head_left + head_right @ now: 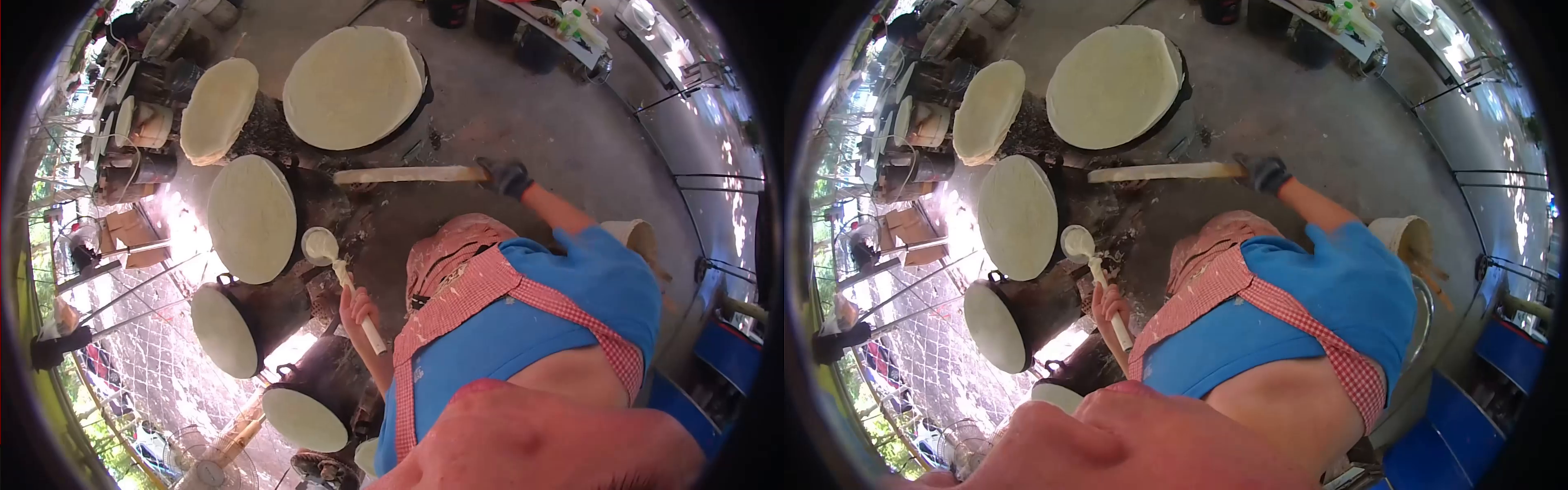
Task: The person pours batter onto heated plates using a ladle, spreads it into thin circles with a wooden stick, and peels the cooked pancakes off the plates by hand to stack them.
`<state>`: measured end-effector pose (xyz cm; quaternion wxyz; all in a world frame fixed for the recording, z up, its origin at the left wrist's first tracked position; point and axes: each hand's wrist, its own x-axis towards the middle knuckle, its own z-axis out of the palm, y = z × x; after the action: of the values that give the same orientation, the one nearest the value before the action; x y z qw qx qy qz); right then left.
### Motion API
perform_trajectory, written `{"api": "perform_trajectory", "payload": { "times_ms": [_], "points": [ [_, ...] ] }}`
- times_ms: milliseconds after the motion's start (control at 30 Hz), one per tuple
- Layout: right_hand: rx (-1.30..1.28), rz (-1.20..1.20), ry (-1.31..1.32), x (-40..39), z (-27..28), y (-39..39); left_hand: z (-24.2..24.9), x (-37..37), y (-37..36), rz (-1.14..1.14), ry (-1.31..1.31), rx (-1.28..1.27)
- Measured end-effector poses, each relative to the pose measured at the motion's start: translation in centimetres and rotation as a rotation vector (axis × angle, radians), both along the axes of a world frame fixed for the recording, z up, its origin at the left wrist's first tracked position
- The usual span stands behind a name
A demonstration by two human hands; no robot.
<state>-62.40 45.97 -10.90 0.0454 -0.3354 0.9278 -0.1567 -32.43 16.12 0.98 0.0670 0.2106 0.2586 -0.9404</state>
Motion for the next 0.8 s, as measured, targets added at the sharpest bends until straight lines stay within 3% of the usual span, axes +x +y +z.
{"api": "perform_trajectory", "payload": {
  "times_ms": [67, 233, 333, 433, 500, 567, 667, 700, 800],
  "points": [
    [0.333, 0.152, -0.099, -3.7, 1.3, -5.2, -0.9, 1.6, -0.2, -0.038, 0.065, 0.007],
    [-0.038, 0.408, 0.299, -12.0, 0.1, -16.5, -3.6, 4.6, 0.8, 0.075, 0.146, 0.018],
    [0.018, 0.615, 0.426, -15.3, 2.2, -20.6, -1.5, 3.0, 1.9, 0.111, 0.029, 0.073],
    [0.174, 0.908, 0.34, -18.7, 2.1, -22.1, -1.2, 1.4, 4.2, 0.193, 0.038, 0.098],
    [0.206, 0.9, 0.311, -20.2, 3.9, -23.2, -0.5, -0.1, 5.3, 0.301, 0.041, 0.064],
    [-0.257, 0.849, 0.357, -24.2, 5.0, -24.9, -1.0, -1.3, 6.0, 0.345, 0.054, 0.074],
    [-0.27, 0.684, 0.289, -31.8, 11.2, -27.4, -0.7, -2.7, 7.0, 0.413, 0.035, 0.078],
    [-0.065, 0.578, 0.32, -33.5, 15.3, -27.8, -0.6, -3.3, 7.2, 0.448, 0.023, 0.064],
    [-0.364, 0.552, 0.449, -40.9, 20.1, -29.1, -0.3, -3.8, 7.9, 0.458, 0.112, 0.037]
  ]
}}
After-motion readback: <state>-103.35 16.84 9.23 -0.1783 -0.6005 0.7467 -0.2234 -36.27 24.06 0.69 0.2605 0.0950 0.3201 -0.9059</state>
